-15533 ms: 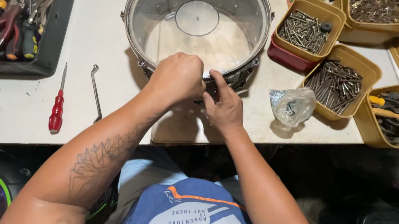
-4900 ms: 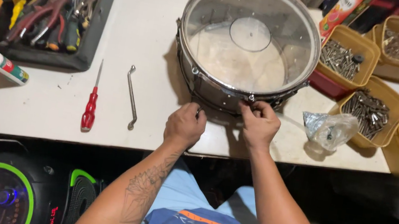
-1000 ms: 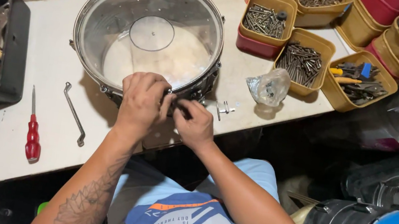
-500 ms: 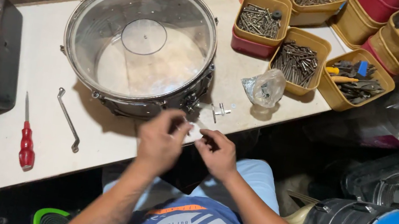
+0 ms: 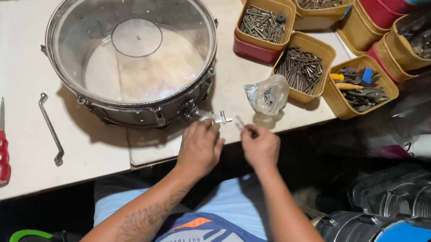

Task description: Assembling a snare drum by fitting the drum head and rim onto the shell and hand-tightening tension rods

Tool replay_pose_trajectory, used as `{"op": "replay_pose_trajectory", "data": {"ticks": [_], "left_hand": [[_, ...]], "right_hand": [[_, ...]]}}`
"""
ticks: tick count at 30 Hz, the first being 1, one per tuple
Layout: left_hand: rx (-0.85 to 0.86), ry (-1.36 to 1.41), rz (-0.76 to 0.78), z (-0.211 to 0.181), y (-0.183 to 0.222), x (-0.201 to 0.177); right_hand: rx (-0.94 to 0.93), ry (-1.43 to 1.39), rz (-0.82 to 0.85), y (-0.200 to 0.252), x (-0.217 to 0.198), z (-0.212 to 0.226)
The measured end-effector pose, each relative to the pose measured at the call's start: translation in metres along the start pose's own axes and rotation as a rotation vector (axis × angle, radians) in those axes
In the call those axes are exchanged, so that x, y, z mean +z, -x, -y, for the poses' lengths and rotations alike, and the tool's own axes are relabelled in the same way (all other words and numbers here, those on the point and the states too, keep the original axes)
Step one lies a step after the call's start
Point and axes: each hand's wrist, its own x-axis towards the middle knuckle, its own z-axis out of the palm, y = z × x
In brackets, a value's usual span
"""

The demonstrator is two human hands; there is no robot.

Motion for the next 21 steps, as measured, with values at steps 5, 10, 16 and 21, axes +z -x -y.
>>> {"op": "replay_pose_trajectory", "data": {"ticks": [5,10,16,21], "left_hand": [[0.046,-0.259,0.263,-0.022,-0.008,-0.004],[0.056,-0.237,0.266,-0.038,-0.029,0.012],[0.076,-0.09,0.296,-0.043,-0.022,-0.011],[0.238,0.191,0.06,0.003,0.044,-0.074]], "right_hand": [[0.043,0.296,0.062,-0.043,0.005,-0.012],[0.003,0.339,0.065,-0.047,0.0,-0.006],[-0.25,0.055,-0.198,-0.01,-0.033,-0.05],[-0.328,0.378,-0.159,0.024,-0.191,-0.018]]}}
